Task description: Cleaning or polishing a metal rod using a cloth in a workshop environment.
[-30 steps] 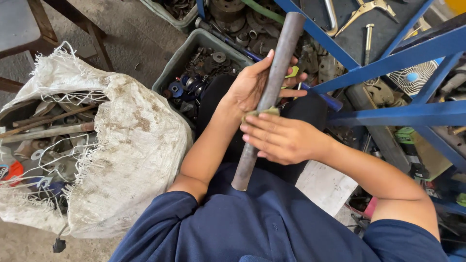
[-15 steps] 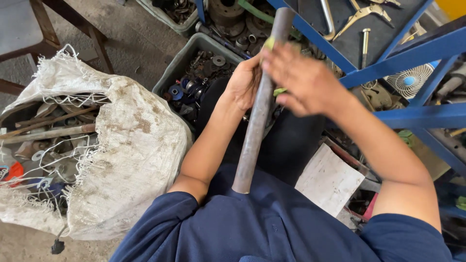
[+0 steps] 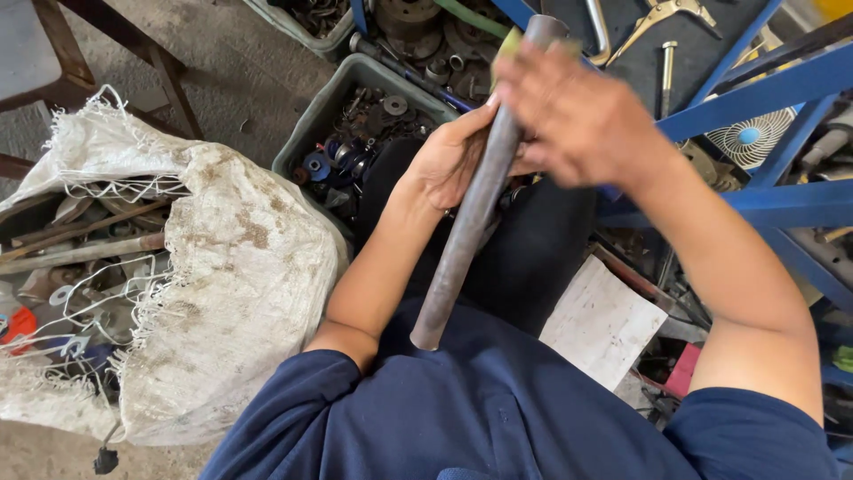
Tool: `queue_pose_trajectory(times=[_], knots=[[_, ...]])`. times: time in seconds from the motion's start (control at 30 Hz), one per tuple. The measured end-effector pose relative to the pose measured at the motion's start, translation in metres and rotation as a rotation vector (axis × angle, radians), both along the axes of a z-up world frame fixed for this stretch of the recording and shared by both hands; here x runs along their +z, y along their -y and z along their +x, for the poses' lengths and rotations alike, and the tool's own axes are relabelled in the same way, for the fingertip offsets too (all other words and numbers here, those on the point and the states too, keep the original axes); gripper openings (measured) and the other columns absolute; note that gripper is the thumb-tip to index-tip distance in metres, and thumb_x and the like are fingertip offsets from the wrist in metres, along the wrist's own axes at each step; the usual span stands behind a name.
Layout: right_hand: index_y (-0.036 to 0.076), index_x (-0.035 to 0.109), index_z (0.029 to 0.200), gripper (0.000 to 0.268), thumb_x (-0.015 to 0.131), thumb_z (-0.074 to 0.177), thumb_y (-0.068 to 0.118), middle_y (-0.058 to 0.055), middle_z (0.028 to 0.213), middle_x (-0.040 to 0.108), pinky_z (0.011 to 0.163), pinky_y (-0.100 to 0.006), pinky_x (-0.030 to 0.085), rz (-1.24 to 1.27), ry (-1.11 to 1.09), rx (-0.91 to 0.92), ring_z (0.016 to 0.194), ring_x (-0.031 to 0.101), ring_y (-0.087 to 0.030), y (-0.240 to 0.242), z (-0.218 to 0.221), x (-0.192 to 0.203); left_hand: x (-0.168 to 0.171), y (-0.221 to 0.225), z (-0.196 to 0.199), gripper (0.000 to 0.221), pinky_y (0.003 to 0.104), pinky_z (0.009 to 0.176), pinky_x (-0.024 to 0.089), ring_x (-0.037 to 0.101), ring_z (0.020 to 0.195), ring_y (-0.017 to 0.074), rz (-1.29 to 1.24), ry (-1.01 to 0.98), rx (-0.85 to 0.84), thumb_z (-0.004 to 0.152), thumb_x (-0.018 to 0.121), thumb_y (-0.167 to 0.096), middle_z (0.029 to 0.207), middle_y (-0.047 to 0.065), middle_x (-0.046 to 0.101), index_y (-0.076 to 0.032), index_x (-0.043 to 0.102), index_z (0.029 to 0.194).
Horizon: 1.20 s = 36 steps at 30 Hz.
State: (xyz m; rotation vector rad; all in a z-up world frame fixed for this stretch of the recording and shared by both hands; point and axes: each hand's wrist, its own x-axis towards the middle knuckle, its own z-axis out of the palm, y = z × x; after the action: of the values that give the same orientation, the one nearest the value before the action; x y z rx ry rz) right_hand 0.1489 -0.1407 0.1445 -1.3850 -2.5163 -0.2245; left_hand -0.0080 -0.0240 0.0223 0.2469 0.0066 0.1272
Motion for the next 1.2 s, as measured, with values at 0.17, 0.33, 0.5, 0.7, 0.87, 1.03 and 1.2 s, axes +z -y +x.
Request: queue_pose_trajectory(times=[0.17,0.33,0.5,0.7,0.87,1.03,1.2], knots=[[-0.003,0.054,0.15,0.051,0.054,0.106,0.024,-0.021,0.156,0.054,0.127,-0.051,0.038,0.03,-0.107,-0.062,0.148,0.049,-0.039,0.0,-0.008,-0.011,-0.003,-0.008,0.005,0.05,0.059,0.118,0.042,0.061,0.126,0.0383,-0.064,-0.02,0.014,0.113,0.042,-0.035,0.123,0.02,0.069,0.005,0.049,0.143],[-0.005,0.06,0.138,0.048,0.059,0.103,0.028,-0.02,0.146,0.058,0.12,-0.048,0.041,-0.089,-0.248,0.272,0.14,0.054,-0.035,0.035,-0.075,-0.032,-0.004,-0.02,0.004,0.054,0.058,0.124,0.043,0.051,0.143,0.0479,-0.086,0.166,0.026,0.115,0.041,-0.037,0.113,0.019,0.067,0.009,0.049,0.141],[-0.006,0.061,0.138,0.046,0.063,0.105,0.026,-0.017,0.146,0.061,0.12,-0.045,0.043,-0.044,-0.149,0.372,0.139,0.057,-0.032,0.033,-0.081,-0.035,0.007,-0.015,0.002,0.055,0.059,0.124,0.043,0.049,0.144,0.0475,-0.07,0.153,0.007,0.116,0.042,-0.036,0.111,0.018,0.067,0.01,0.048,0.144],[-0.002,0.064,0.139,0.046,0.067,0.102,0.025,-0.019,0.146,0.062,0.119,-0.047,0.043,0.069,-0.046,0.131,0.139,0.057,-0.034,-0.004,-0.014,-0.003,-0.002,-0.007,0.002,0.049,0.05,0.113,0.051,0.063,0.125,0.0343,0.02,0.0,0.013,0.114,0.047,-0.034,0.124,0.019,0.068,0.005,0.054,0.143],[-0.004,0.063,0.141,0.045,0.068,0.104,0.019,-0.02,0.149,0.062,0.124,-0.05,0.042,0.137,-0.005,-0.075,0.144,0.056,-0.037,-0.016,-0.004,0.0,-0.021,-0.014,0.01,0.042,0.048,0.103,0.058,0.069,0.111,0.0263,-0.028,-0.069,0.047,0.111,0.05,-0.032,0.126,0.016,0.068,0.0,0.057,0.137],[0.001,0.071,0.129,0.037,0.069,0.094,0.01,-0.015,0.145,0.065,0.116,-0.046,0.05,0.076,-0.161,-0.017,0.139,0.059,-0.034,0.002,-0.038,-0.047,-0.005,-0.032,0.015,0.046,0.049,0.11,0.053,0.065,0.123,0.033,0.003,-0.004,0.129,0.112,0.047,-0.03,0.118,0.017,0.067,0.004,0.054,0.141],[0.0,0.072,0.124,0.036,0.067,0.089,0.007,-0.014,0.137,0.067,0.113,-0.047,0.051,0.025,-0.202,0.138,0.133,0.062,-0.032,0.023,-0.081,-0.036,0.0,-0.045,0.016,0.051,0.053,0.121,0.048,0.061,0.132,0.0393,-0.044,0.102,0.152,0.112,0.045,-0.034,0.111,0.018,0.064,0.009,0.05,0.14]])
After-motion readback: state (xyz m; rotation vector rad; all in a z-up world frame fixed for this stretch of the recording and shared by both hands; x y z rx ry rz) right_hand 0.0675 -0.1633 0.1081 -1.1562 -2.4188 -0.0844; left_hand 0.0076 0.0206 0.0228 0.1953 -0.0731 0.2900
